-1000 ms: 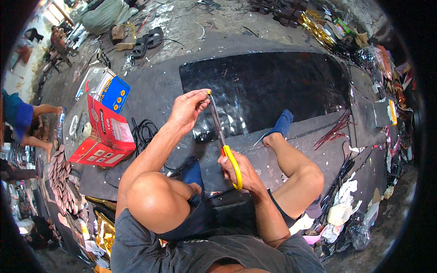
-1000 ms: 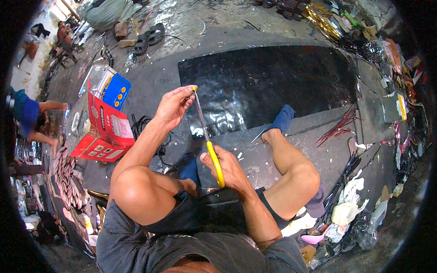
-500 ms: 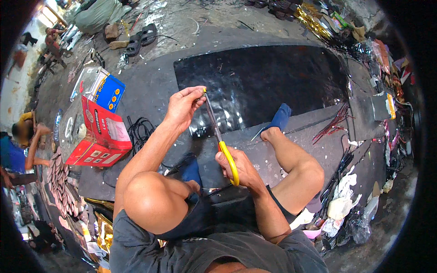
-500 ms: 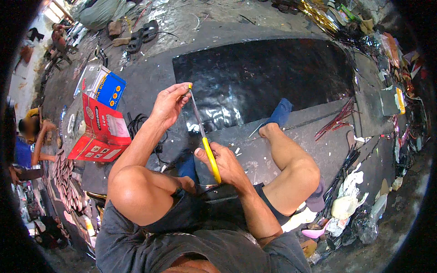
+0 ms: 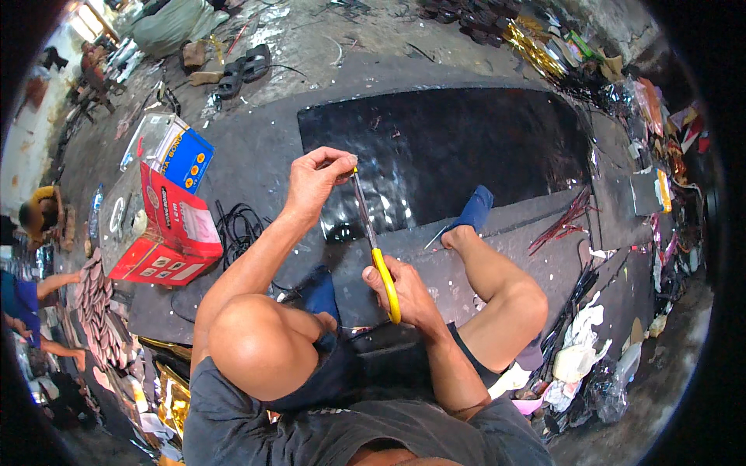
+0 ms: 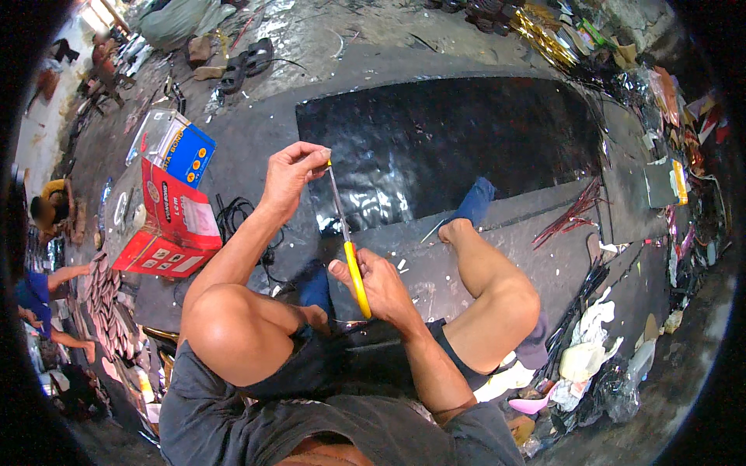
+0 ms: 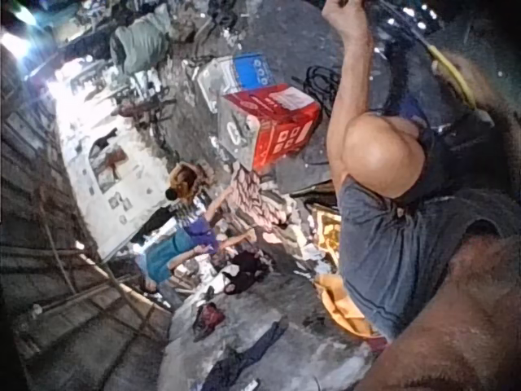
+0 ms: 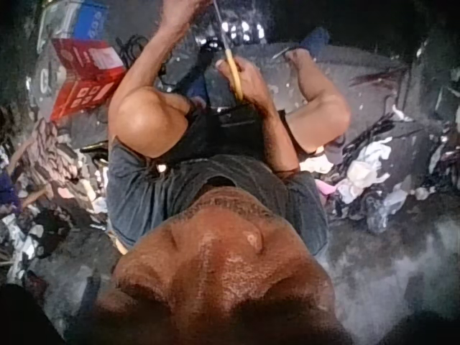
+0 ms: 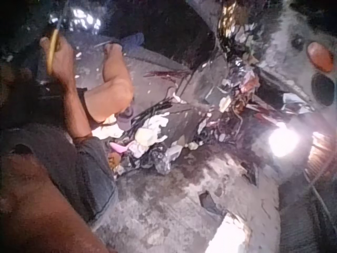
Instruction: The person sits on the floor and uses yellow-handled scissors to cut a long black rubber strip into shorter pieces. The cut pieces are placed on the floor to the left as the person continues cutting the remaining length.
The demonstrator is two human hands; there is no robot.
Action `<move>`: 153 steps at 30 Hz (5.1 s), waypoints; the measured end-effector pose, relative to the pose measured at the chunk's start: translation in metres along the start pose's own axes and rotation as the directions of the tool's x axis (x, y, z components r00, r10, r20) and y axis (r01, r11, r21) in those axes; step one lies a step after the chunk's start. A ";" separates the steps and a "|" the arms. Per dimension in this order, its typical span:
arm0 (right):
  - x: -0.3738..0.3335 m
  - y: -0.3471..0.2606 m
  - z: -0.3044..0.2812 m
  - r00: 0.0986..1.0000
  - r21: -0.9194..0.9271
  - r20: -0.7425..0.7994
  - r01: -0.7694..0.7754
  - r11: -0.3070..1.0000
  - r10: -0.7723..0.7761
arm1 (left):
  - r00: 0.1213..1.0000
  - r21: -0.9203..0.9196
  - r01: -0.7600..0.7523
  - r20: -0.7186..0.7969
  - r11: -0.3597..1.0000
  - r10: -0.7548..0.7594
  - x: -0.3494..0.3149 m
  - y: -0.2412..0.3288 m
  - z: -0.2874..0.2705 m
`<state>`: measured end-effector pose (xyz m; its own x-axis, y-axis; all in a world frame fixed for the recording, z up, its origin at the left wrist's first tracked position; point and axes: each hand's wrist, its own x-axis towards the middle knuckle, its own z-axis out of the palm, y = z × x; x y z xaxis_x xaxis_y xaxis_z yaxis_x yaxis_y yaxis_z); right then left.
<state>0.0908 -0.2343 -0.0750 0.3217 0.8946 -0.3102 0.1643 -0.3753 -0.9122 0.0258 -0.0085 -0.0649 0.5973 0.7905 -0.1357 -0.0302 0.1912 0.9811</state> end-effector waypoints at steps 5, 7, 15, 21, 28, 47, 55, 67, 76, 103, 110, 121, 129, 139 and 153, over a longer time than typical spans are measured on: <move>-0.001 -0.011 0.000 0.993 0.039 0.015 -0.118 0.992 0.118 | 0.997 0.059 -0.076 0.003 0.995 0.076 -0.001 0.004 0.002; -0.001 -0.012 0.002 0.994 0.043 0.020 -0.108 0.993 0.107 | 0.996 0.076 -0.089 -0.002 0.993 0.090 -0.003 0.006 0.001; 0.001 0.002 0.008 0.997 0.061 0.007 -0.081 0.995 0.081 | 0.997 0.084 -0.072 0.030 0.994 0.070 0.000 -0.003 0.001; 0.005 0.016 0.012 0.994 0.065 0.008 -0.112 0.992 0.112 | 0.996 0.118 -0.085 0.008 0.989 0.084 -0.004 -0.019 0.000; 0.015 0.022 0.017 0.995 0.049 0.004 -0.099 0.994 0.099 | 0.993 0.160 -0.106 -0.027 0.981 0.112 0.000 -0.037 -0.006; 0.046 0.059 0.033 0.924 0.185 0.073 -0.383 0.905 0.376 | 0.622 0.103 0.587 -0.692 0.803 -0.366 0.014 -0.311 -0.076; 0.074 0.051 0.049 0.943 0.284 0.099 -0.333 0.899 0.318 | 0.657 0.182 0.659 -0.611 0.729 -0.441 0.020 -0.288 -0.079; 0.073 0.063 0.067 0.926 0.401 0.062 -0.365 0.840 0.373 | 0.618 0.220 0.601 -0.738 0.769 -0.272 0.014 -0.291 -0.060; 0.093 0.074 0.069 0.921 0.441 0.070 -0.374 0.816 0.384 | 0.779 0.422 0.563 -0.559 0.711 -0.284 0.025 -0.262 -0.080; 0.035 0.114 0.119 0.659 0.174 0.460 -0.724 0.667 0.595 | 0.761 0.079 0.637 -0.224 0.767 -0.608 0.010 -0.243 -0.154; 0.065 0.118 0.144 0.651 0.094 0.425 -0.723 0.684 0.629 | 0.744 0.077 0.658 -0.219 0.749 -0.631 0.016 -0.240 -0.156; 0.082 0.127 0.148 0.683 0.268 0.359 -0.728 0.631 0.636 | 0.710 0.116 0.694 -0.271 0.710 -0.650 0.020 -0.241 -0.152; 0.095 0.148 0.162 0.731 0.291 0.306 -0.682 0.671 0.610 | 0.704 0.082 0.682 -0.344 0.727 -0.621 0.011 -0.252 -0.145; 0.093 0.141 0.161 0.749 0.241 0.273 -0.661 0.711 0.604 | 0.859 0.016 0.453 -0.273 0.891 -0.432 -0.030 -0.276 -0.131; 0.109 0.142 0.165 0.750 0.157 0.242 -0.656 0.738 0.615 | 0.923 0.461 0.332 -0.337 0.823 -0.183 -0.034 -0.268 -0.131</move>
<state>-0.0046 -0.1503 -0.2826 0.1169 0.4989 -0.8588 -0.2360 -0.8260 -0.5119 -0.0910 -0.0103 -0.3412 0.2870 0.8911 -0.3516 0.5429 0.1511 0.8261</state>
